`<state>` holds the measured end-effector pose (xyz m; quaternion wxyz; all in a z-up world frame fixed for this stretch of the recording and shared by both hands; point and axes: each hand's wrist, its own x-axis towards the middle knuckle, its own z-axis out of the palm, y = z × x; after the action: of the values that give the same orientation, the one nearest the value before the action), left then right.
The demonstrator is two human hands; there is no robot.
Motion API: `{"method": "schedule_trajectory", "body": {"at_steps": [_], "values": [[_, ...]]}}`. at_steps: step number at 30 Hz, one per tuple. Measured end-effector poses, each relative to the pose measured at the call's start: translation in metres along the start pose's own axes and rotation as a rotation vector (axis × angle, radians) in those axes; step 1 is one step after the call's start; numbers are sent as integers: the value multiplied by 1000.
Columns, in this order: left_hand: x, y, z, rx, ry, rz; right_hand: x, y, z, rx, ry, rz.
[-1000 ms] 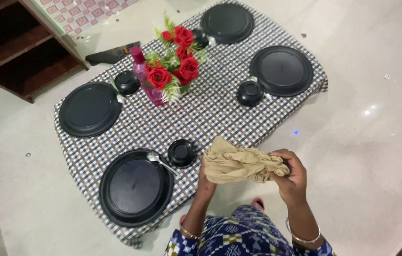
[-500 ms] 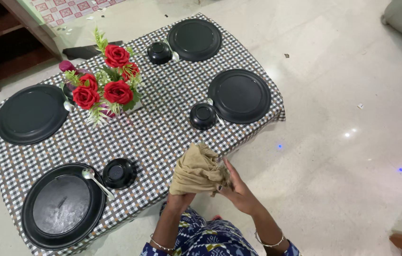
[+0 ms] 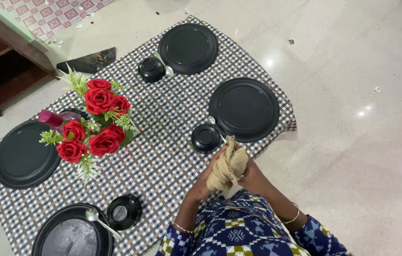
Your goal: The person cleans black plates and bowls with a cloth while standing at a dining table.
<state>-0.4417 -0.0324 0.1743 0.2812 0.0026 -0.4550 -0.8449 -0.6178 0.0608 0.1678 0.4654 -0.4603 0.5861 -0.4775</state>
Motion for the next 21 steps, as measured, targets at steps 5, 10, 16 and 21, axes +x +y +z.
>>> {"method": "schedule_trajectory", "body": {"at_steps": [5, 10, 16, 21], "values": [[48, 8, 6, 634, 177, -195, 39, 46, -30, 128, 163, -8], [69, 13, -4, 1203, 590, -547, 95, 64, -64, 50, 51, 87], [80, -34, -59, 1247, 974, -593, 155, 56, -98, -66, -20, 132], [96, -84, -92, 1532, 1078, -703, 172, 70, -120, 41, -74, 183]]}}
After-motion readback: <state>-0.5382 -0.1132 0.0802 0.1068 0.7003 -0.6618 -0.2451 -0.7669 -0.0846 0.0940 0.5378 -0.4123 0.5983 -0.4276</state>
